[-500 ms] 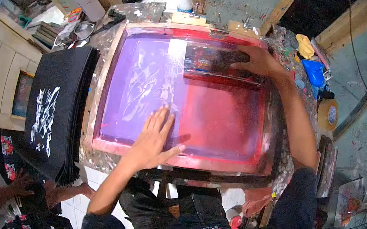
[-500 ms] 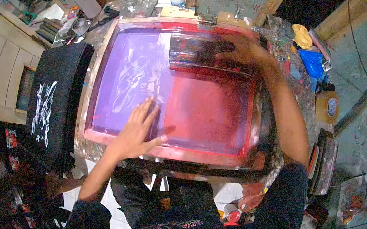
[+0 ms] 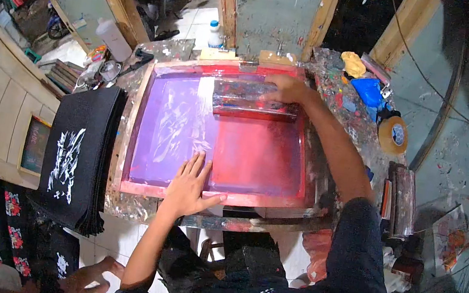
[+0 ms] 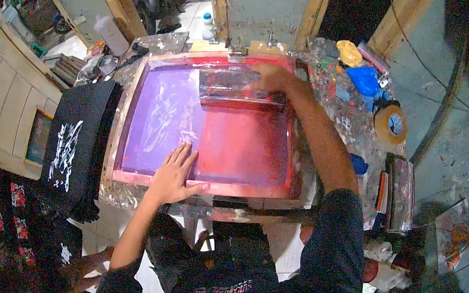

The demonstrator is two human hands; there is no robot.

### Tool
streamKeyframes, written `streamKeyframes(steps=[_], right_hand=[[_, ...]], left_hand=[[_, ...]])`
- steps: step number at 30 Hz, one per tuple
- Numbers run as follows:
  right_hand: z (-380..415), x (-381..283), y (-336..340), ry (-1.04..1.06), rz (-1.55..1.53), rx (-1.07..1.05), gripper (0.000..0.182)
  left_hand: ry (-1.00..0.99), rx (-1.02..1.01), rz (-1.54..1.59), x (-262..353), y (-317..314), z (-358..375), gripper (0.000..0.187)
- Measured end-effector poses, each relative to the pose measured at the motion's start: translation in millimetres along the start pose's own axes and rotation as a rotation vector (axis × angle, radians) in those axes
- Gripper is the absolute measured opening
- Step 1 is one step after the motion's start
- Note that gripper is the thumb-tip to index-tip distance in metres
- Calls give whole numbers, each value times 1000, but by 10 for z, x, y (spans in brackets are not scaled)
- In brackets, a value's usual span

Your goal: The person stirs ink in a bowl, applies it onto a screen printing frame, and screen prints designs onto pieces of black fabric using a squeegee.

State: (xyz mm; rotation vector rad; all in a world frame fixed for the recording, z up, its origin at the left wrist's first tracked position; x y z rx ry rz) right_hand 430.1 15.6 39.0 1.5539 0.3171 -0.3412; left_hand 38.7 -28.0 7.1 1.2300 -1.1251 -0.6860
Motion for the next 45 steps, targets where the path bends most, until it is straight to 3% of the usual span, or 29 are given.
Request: streamKeyframes(steps=[15, 18, 19, 20, 21, 22, 24, 27, 29, 30, 32, 33, 37, 39, 42, 45], right_hand=[[160, -180, 59, 4, 137, 89, 71], [668, -617, 678, -105, 91, 326, 70], [922, -704, 864, -292, 50, 353, 68], [1220, -799, 1001, -306, 25, 478, 64], [1568, -865, 1099, -314, 5, 603, 60], [1910, -906, 1139, -317, -12, 727, 57], [2589, -888, 1039, -420, -83, 849, 54], [3623, -1206, 749, -655, -248, 967, 51], [4248, -1211, 418, -742, -279, 1031, 49], [4520, -1187, 215, -738, -314, 1104, 49], [4980, -1421, 53, -977, -248, 1057, 45], [5155, -1443, -66, -968, -318, 1069, 43], [5439, -1390, -462, -1025, -581, 1090, 39], [5426, -1291, -585, -1052, -571, 1074, 42], [5352, -1091, -686, -1070, -414, 1064, 42], [5122, -839, -595, -1083, -379, 1019, 49]], left_hand=[[6, -3, 39, -3, -31, 21, 107], [17, -61, 36, -11, -37, 10, 109], [31, -108, 30, 2, 4, -30, 109], [43, -152, 22, 33, 75, -99, 110], [119, -310, -86, 210, 244, -231, 99], [6, -175, -37, 341, 198, -422, 95], [-212, 94, 68, 498, -126, -816, 87], [-412, 220, 19, 866, -622, -1553, 75], [-462, 317, -59, 915, -974, -2012, 72], [-416, 264, -112, 880, -1168, -2172, 71], [-311, 161, -206, 890, -1449, -2403, 69], [-278, 140, -250, 973, -1439, -2369, 70], [-303, 205, -342, 902, -1566, -2366, 73], [-326, 179, -413, 967, -1566, -2365, 73], [-306, 196, -179, 1017, -1411, -2357, 73], [-320, 165, -177, 1082, -1233, -2275, 72]])
Point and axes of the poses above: each hand's wrist, its own z-axis away from the middle knuckle, its own y-axis out of the back of the hand, x = y × z, the point moved 5 cm from there along -z, towards the middle knuckle, and after that the axes turned 3 degrees about -y, right-handed, at the moved point
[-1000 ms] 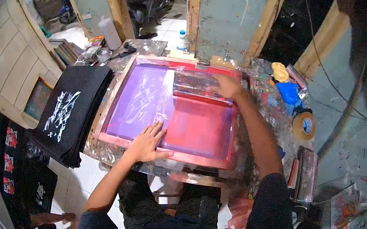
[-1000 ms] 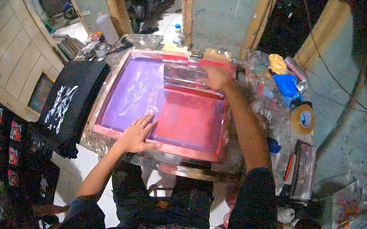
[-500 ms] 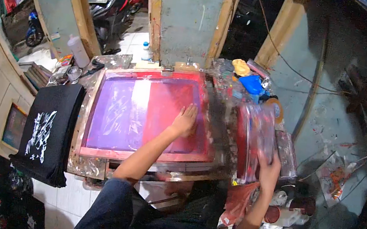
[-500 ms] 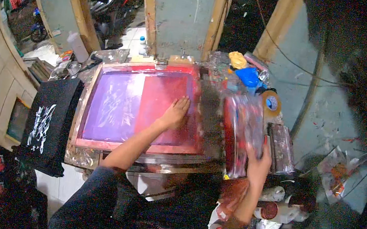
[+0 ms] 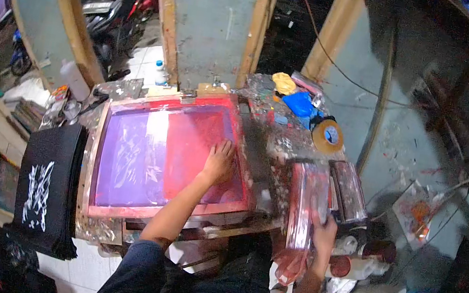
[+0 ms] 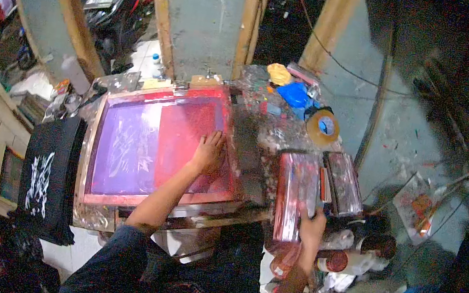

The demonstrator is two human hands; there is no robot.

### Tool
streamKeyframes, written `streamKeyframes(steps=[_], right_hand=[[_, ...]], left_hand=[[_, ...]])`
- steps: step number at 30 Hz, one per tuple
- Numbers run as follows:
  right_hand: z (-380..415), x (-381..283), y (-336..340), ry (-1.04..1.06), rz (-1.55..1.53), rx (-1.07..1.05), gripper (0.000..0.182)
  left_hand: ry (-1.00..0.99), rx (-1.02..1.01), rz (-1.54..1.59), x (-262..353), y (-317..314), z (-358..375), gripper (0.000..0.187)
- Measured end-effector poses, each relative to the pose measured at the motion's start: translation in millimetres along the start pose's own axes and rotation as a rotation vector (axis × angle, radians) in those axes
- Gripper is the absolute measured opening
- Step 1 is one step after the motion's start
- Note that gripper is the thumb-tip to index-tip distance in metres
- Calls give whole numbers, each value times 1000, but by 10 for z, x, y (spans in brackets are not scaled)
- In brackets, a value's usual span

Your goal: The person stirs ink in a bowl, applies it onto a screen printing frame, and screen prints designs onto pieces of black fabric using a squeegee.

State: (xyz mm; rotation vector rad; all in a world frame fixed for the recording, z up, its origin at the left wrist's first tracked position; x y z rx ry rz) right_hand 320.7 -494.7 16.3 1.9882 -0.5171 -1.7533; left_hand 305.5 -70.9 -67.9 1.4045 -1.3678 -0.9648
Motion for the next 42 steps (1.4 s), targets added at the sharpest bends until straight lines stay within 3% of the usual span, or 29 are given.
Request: streamKeyframes(steps=[1, 3, 6, 9, 11, 13, 18, 20, 21, 25, 28, 30, 35, 36, 37, 42], right_hand=[[-113, -60, -80, 23, -39, -13, 53], [-362, 22, -224, -40, 178, 36, 55], [-626, 61, -302, -38, 240, 56, 55], [-875, 86, -69, 29, 183, 124, 53], [-1096, 151, 371, 50, 161, 153, 52], [-1319, 225, 863, -29, 225, 205, 50], [-1930, 719, 1374, -37, 366, 188, 52], [-1867, 595, 1418, -161, 306, 90, 53], [-1845, 554, 1368, -222, 275, 33, 54], [-2102, 935, 1345, -5, 508, 147, 54], [-2053, 825, 1331, -94, 632, 91, 57], [-2063, 890, 1315, -80, 552, 94, 61], [-1989, 875, 1293, -74, 525, 126, 66], [-2010, 916, 1299, -84, 533, 145, 69], [-1974, 888, 1308, -75, 528, 159, 70], [-1696, 848, 1403, -104, 491, 200, 80]], left_hand=[[6, 11, 24, -8, 12, 6, 72], [23, 41, 78, -31, 38, -3, 72], [-1, -49, 166, -88, 176, -23, 77], [16, 130, 269, -189, 441, 238, 78], [51, 259, 345, -178, 1046, 627, 75], [223, 277, 484, -171, 1545, 1217, 65], [558, 299, 421, -192, 1801, 2607, 49], [690, 309, 467, -25, 1858, 2949, 47], [677, 394, 452, -7, 1750, 3137, 46], [631, 417, 393, 343, 2000, 3087, 42], [533, 485, 490, 580, 2276, 2812, 42], [453, 561, 587, 767, 2661, 2591, 40], [-86, 794, 667, 1326, 3802, 2449, 38], [-204, 1030, 784, 1497, 3991, 2349, 21], [-323, 1098, 809, 1619, 4120, 2334, 22], [-620, 861, 863, 2021, 4510, 2512, 25]])
Point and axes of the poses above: each hand's wrist, its own z-axis away from the middle knuckle, its own y-axis out of the back of the hand, x = y × z, the point moved 5 cm from there along -z, towards the middle knuckle, and after that the axes turned 3 degrees about -y, right-handed, at the moved point
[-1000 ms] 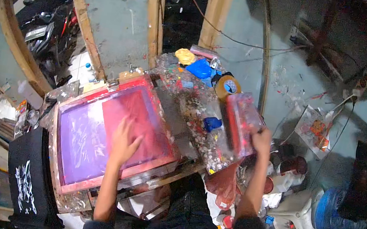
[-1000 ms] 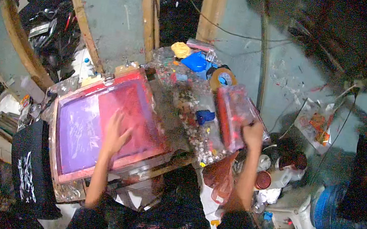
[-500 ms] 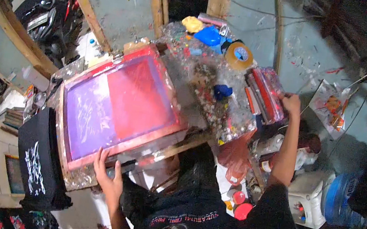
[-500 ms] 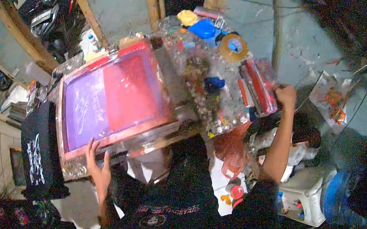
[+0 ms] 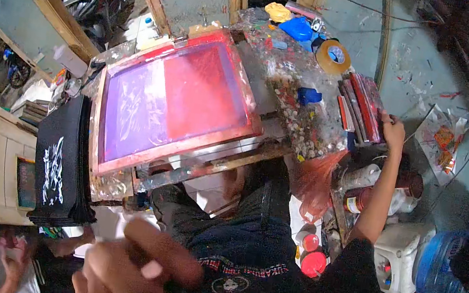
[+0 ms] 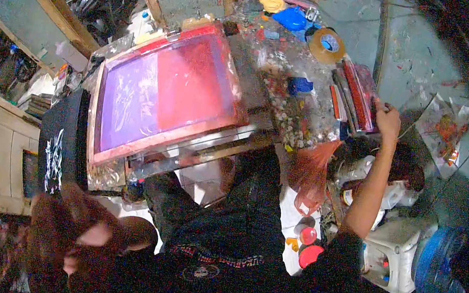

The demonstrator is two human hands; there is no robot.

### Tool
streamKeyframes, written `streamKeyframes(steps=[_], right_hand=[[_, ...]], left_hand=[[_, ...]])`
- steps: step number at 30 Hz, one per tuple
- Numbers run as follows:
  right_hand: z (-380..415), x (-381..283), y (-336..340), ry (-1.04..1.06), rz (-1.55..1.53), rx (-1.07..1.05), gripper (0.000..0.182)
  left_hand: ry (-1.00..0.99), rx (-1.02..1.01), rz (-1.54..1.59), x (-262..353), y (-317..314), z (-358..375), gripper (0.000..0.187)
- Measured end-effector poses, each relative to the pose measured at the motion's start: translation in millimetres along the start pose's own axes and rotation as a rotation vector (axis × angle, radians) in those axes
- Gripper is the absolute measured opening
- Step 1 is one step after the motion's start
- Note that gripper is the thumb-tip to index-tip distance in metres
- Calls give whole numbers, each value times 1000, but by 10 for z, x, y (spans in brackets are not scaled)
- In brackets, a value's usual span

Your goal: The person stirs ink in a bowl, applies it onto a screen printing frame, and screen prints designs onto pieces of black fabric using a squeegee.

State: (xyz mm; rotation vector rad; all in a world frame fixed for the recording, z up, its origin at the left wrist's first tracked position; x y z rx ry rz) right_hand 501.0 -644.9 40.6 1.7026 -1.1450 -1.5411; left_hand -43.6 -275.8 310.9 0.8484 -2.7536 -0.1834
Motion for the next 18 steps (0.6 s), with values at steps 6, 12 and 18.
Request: streamKeyframes(steps=[6, 12, 18], right_hand=[[1391, -90, 325, 316, -171, 590, 52], [3770, 782, -566, 220, -477, 380, 18], [5791, 2763, -2083, -407, -529, -121, 24]], left_hand=[[-28, 32, 74, 140, -78, 113, 30], [802, -302, -364, -591, 51, 1057, 34], [1342, -390, 190, -1253, -787, 2647, 37]])
Point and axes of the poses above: each hand's wrist, its own z-axis away from the middle knuckle, its own y-axis out of the back of the hand, x = y × z, the point moved 5 cm from there along -z, towards the middle knuckle, and after that the axes turned 3 degrees about -y, right-handed, at the moved point
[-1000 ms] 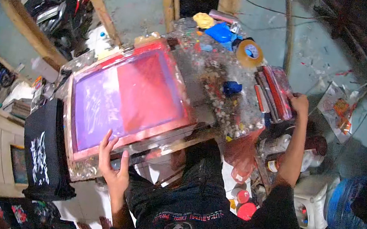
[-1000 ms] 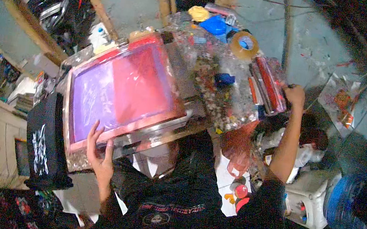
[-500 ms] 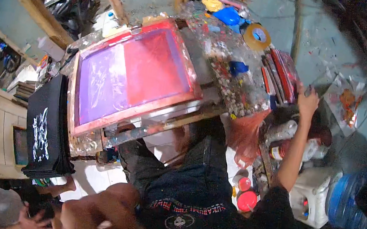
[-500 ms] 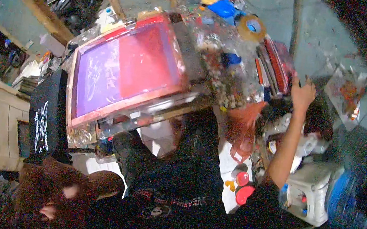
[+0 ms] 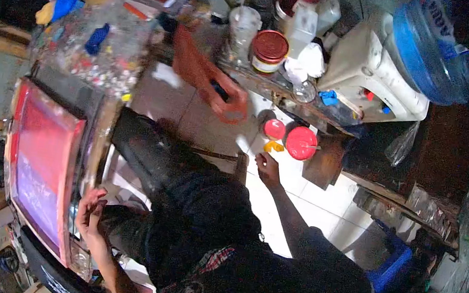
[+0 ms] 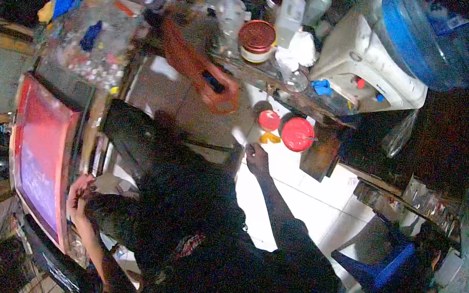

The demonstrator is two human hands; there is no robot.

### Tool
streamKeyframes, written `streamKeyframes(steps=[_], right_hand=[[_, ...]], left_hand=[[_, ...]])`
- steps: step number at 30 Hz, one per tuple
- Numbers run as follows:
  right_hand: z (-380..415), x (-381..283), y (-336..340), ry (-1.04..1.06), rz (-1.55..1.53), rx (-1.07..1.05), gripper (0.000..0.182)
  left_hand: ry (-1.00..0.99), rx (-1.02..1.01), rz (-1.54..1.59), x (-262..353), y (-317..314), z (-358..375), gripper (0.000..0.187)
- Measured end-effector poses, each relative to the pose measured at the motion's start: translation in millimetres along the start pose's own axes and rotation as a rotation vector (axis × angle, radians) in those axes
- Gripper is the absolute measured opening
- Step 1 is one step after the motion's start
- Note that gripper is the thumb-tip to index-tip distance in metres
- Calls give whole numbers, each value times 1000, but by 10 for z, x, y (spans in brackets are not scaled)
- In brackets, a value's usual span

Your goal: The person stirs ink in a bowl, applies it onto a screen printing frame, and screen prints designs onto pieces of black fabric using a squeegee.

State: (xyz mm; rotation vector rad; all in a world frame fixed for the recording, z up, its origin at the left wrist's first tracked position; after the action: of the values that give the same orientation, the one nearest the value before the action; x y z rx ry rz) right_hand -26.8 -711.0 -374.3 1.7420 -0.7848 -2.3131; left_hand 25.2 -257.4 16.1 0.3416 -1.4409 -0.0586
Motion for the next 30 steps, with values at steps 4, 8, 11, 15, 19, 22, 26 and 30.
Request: streamKeyframes(steps=[4, 8, 11, 15, 19, 22, 26, 30], right_hand=[[299, 1959, -111, -700, -901, -95, 30], [447, 3358, -28, -828, -1084, 149, 29], [444, 3864, 63, -522, -1343, 198, 24], [221, 4171, 139, -405, -796, 279, 35], [44, 4185, 237, -331, -327, 154, 62], [-30, 3929, 381, -348, -708, 212, 59], [-54, 3872, 530, -600, -1484, 412, 60], [-426, 3868, 910, -810, -1199, 432, 81]], left_hand=[[101, -129, -199, -496, -158, -143, 32], [137, -237, -208, -681, -304, -263, 34], [300, -295, -329, -1081, 141, -285, 44], [451, -352, -453, -1244, 700, -225, 51], [653, -509, -634, -1154, 1114, -358, 54], [691, -485, -552, -1188, 1472, -325, 67], [672, -497, -543, -1179, 1157, -155, 71], [724, -510, -350, -1234, 983, -140, 54]])
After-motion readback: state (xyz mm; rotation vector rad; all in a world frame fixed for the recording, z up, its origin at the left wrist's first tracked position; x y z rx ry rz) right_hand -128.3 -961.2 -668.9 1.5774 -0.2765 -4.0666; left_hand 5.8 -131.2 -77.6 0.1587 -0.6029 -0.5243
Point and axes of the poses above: each hand's wrist, its own z-axis away from the middle knuckle, its own y-axis out of the back of the hand, x = y × z, the point moved 5 cm from there along -z, towards the middle knuckle, and after that the axes turned 3 degrees about -y, right-handed, at the moved point
